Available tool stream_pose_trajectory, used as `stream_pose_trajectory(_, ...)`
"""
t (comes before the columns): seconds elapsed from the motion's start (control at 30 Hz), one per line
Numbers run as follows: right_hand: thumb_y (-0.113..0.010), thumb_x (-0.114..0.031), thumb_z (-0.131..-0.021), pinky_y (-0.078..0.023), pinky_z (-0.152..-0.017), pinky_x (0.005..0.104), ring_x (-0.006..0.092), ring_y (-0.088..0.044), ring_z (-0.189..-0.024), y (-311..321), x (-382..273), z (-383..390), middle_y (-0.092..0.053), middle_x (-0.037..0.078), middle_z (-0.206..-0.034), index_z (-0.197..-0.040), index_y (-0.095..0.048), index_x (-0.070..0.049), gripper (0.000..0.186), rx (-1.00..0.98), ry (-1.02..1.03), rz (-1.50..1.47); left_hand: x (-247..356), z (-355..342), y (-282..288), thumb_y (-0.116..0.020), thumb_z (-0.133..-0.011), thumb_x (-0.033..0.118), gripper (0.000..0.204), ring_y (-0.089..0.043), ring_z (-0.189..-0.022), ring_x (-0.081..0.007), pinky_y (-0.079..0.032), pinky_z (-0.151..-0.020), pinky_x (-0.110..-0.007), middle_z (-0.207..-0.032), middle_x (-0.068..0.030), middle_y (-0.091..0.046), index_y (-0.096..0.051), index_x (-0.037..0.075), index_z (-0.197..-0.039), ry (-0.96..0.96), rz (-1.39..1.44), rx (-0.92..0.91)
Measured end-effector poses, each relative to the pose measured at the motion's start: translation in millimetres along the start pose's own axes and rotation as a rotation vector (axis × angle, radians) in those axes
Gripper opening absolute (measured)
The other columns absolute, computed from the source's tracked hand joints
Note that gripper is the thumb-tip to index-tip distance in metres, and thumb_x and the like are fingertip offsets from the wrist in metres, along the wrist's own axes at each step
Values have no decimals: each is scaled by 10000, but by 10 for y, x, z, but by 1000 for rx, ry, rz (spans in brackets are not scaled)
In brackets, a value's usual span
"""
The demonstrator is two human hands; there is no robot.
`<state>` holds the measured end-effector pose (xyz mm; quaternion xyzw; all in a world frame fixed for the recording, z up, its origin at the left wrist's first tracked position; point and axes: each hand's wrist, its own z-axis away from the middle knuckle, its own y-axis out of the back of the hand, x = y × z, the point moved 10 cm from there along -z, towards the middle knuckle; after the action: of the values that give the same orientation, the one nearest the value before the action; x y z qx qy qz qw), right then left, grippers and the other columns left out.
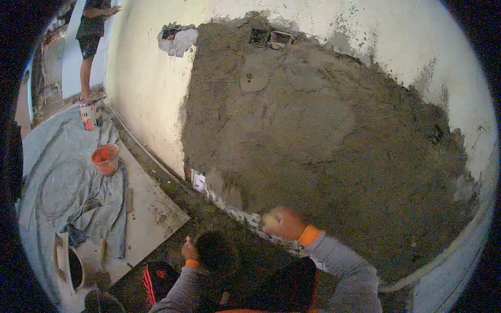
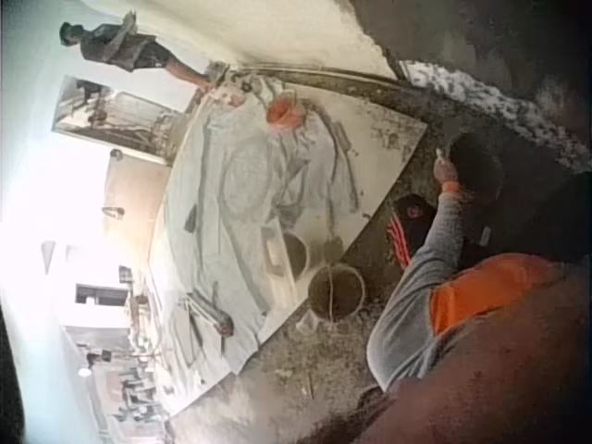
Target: The person applies wet plaster to a wall with a trowel, scrapes the plastered surface flat using a straight edge board, and smooths the lower section of the wall with a trowel.
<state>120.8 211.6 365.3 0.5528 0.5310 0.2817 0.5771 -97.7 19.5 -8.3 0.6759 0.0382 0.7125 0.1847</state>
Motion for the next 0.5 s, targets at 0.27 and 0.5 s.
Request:
stream_pose_trajectory(0.27, -587, -338, -750, -434, -465, 245, 105, -521, -539, 1823, -485, -366, -555, 29, -670, -857, -545, -51, 309, 340, 64, -323, 112, -60, -49, -352, -850, 459, 571, -490, -568, -315, -362, -569, -417, -601, -196, -514, -531, -43, -646, -220, -246, 23)
stream_pose_trajectory(0.5, -520, -307, -795, -337, -346, 250, 111, -437, -404, 2870, 238, -949, -487, 28, -583, -827, -526, -44, 265, 597, -292, -535, -80, 81, 14, -330, -851, 474, 584, -493, -604, -366, -363, -597, -438, -661, -235, -530, -537, -45, -682, 23, 38, -16)
